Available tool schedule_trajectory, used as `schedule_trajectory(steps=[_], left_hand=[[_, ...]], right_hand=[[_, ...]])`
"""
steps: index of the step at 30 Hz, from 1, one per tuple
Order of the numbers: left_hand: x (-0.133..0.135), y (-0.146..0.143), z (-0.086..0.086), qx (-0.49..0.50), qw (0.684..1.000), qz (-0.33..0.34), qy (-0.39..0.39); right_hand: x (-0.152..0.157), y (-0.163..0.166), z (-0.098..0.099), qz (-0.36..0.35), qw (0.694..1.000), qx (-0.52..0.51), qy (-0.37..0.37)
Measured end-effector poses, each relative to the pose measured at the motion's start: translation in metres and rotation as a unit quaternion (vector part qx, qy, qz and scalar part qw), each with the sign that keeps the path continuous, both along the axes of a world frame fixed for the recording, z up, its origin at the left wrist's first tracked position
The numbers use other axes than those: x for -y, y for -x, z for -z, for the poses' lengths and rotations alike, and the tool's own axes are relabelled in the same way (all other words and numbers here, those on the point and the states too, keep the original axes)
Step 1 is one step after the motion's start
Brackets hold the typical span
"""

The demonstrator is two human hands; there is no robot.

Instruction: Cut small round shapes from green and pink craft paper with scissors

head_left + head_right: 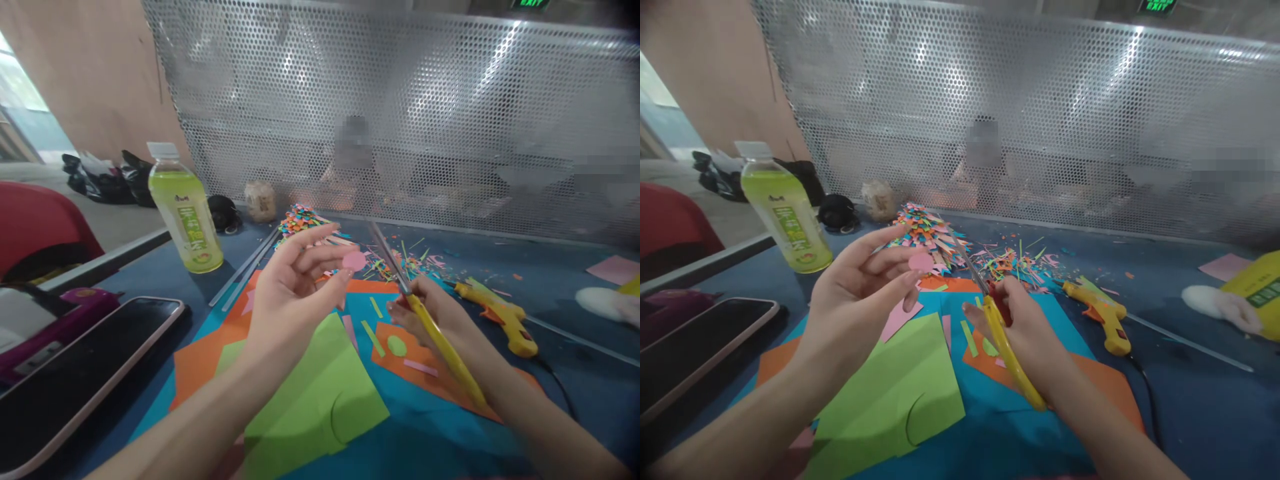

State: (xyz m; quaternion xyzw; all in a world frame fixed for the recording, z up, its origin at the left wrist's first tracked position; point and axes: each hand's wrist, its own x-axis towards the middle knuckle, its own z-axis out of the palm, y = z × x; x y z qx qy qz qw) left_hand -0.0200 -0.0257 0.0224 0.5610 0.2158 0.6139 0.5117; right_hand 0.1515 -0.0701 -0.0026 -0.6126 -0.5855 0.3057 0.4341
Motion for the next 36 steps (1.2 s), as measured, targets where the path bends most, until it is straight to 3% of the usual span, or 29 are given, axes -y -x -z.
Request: schedule_trajectory(steps=[5, 10, 18, 32, 36], left_hand=[[0.001, -0.002, -0.001, 0.032, 0.999, 0.026, 0.017], [0.003, -0.003, -0.002, 0.031, 0.995, 0.071, 0.062], [0.003, -0.002, -0.001, 0.028, 0.994, 0.087, 0.055], [0.0, -0.002, -0.001, 0.03, 0.997, 0.056, 0.036], [0.001, -0.002, -0.002, 0.026, 0.997, 0.046, 0.052]], right_hand=[[0.006, 0.004, -0.004, -0.073, 0.995, -0.072, -0.015], [0.01, 0.008, -0.008, -0.063, 0.992, -0.106, -0.038], [0.012, 0.009, -0.011, -0.085, 0.988, -0.124, -0.02], [0.009, 0.01, -0.005, -0.106, 0.983, -0.148, 0.03], [0.009, 0.009, -0.005, -0.1, 0.988, -0.121, 0.01]])
